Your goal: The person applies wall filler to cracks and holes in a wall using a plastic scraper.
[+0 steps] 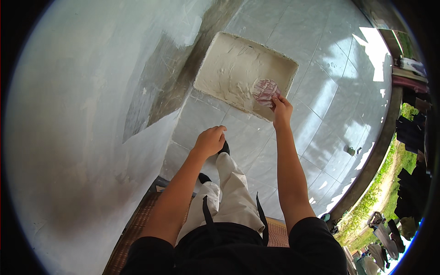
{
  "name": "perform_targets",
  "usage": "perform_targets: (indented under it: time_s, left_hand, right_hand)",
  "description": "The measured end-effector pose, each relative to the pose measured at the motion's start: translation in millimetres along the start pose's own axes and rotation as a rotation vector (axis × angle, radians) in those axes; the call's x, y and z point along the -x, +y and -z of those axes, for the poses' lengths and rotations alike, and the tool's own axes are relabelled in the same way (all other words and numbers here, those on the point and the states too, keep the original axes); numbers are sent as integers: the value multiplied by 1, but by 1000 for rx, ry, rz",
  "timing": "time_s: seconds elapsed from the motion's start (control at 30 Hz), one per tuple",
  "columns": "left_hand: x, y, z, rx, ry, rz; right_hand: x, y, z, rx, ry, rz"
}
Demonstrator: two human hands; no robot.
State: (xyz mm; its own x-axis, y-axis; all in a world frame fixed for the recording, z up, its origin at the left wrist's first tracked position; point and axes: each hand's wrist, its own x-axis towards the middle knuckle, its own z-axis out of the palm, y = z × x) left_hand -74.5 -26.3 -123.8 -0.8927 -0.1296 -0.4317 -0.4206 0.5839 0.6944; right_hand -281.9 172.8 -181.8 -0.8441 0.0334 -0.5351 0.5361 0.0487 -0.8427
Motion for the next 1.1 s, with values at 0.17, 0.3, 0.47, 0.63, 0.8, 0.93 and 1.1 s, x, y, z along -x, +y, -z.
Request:
perform_targets:
  time_s: [0.17,0.3,0.47,0.63,0.8,0.93,1.1]
  left_hand:
    - [2,-3,0,7,9,-2]
    - [9,-4,-1,-2,-31,37]
    - [16,-6,-9,7,-35,35]
    - [20,-8,-10,12,-50,50]
    - [21,-8,-9,10,-50,55]
    - [22,-9,-8,23,-31,60]
    - [22,8,7,65,-17,64]
  right_hand:
    - [9,-8,-11,523,164,227]
    - [19,-22,-19,708,190,443]
    - [13,-15,-14,797,145,644]
    - [18,-17,-17,785,168,776]
    - [19,-18,-14,717,234,802]
    - [21,-26,-9,599,301,460]
    - [17,-31,1,-293,22,-22]
